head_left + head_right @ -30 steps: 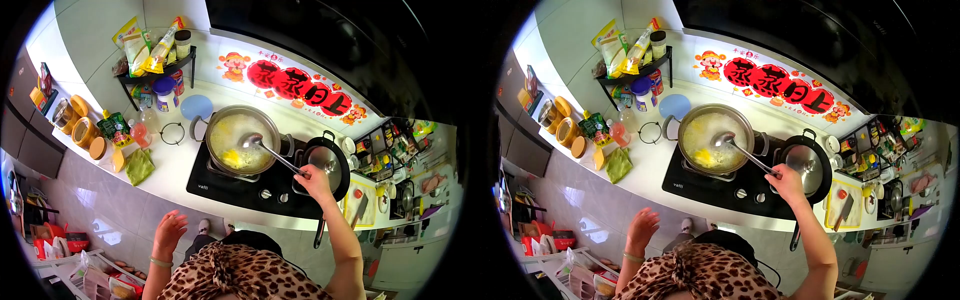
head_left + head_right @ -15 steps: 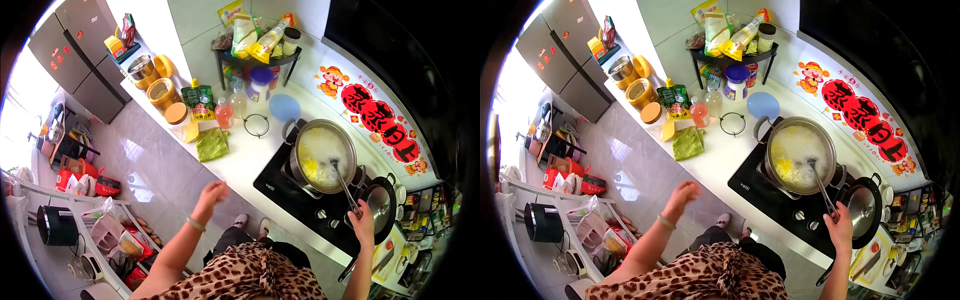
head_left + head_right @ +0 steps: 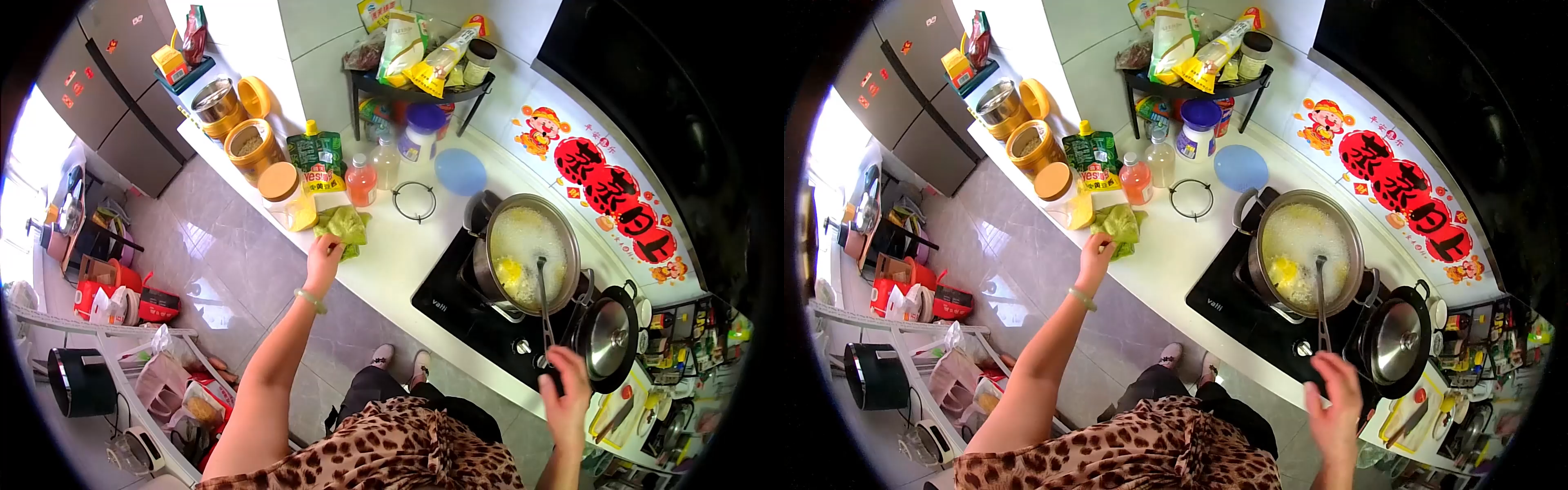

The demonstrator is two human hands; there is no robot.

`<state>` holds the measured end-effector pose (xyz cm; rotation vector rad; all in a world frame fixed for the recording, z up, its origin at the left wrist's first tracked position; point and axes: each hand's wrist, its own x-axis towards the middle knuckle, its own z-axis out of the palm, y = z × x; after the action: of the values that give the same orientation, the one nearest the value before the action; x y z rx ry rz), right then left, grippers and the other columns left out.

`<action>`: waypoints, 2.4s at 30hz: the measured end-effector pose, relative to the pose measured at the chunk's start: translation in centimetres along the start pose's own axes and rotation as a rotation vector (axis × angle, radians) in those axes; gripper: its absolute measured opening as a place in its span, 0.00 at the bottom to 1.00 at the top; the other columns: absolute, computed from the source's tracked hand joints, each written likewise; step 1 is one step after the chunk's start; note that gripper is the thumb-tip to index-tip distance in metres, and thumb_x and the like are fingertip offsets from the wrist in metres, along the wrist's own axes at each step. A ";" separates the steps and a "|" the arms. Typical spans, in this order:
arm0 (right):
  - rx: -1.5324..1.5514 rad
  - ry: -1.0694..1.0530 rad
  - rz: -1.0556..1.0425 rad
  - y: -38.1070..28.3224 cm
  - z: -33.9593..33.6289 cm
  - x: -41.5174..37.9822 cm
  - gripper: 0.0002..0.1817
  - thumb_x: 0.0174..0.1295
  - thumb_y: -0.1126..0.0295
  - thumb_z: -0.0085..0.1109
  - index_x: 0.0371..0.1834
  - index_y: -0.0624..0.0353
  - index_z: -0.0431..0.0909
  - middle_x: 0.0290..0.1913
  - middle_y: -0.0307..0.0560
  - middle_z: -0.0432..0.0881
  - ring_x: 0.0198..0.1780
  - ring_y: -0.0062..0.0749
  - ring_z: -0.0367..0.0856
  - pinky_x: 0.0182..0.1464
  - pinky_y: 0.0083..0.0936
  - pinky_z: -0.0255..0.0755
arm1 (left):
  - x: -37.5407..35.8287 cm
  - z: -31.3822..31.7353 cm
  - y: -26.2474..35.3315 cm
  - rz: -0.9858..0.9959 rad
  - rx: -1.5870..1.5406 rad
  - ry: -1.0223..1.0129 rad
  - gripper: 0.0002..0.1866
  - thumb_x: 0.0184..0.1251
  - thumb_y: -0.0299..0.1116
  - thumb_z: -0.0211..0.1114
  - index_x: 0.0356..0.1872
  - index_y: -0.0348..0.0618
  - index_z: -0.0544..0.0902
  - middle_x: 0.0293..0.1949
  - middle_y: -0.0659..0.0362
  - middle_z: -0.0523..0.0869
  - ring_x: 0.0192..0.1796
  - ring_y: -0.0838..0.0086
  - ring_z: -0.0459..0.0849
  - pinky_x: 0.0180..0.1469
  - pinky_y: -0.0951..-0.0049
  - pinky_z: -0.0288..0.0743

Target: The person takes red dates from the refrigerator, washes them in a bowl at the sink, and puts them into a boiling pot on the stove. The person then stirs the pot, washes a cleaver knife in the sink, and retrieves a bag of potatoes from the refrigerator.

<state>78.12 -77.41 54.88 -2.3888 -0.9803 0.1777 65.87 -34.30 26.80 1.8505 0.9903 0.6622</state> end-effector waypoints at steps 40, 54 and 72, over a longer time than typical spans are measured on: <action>1.766 0.086 0.790 11.7 7.1 -5.9 0.28 0.70 0.55 0.54 0.67 0.60 0.64 0.61 0.47 0.77 0.58 0.35 0.79 0.57 0.33 0.77 | -17.3 14.0 24.7 -0.585 -0.556 -1.088 0.16 0.72 0.47 0.59 0.38 0.43 0.78 0.29 0.63 0.80 0.28 0.82 0.76 0.25 0.82 0.61; 1.713 -0.203 0.681 12.9 6.0 -0.7 0.32 0.72 0.45 0.40 0.68 0.60 0.63 0.64 0.48 0.73 0.64 0.38 0.72 0.66 0.36 0.65 | -20.4 14.4 25.3 -0.175 -0.335 -0.819 0.09 0.68 0.31 0.60 0.29 0.36 0.78 0.20 0.63 0.77 0.20 0.82 0.72 0.22 0.77 0.63; 0.143 -0.137 0.770 14.5 3.4 3.6 0.20 0.52 0.65 0.59 0.45 0.66 0.73 0.38 0.61 0.82 0.44 0.51 0.82 0.47 0.40 0.74 | -19.7 13.2 23.1 0.397 -0.429 -1.176 0.09 0.66 0.34 0.64 0.37 0.39 0.79 0.30 0.52 0.83 0.31 0.60 0.82 0.34 0.66 0.74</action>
<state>88.52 -81.96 44.56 -2.5179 -0.0445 0.6699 73.68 -63.24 40.82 1.6258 -0.2737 -0.0756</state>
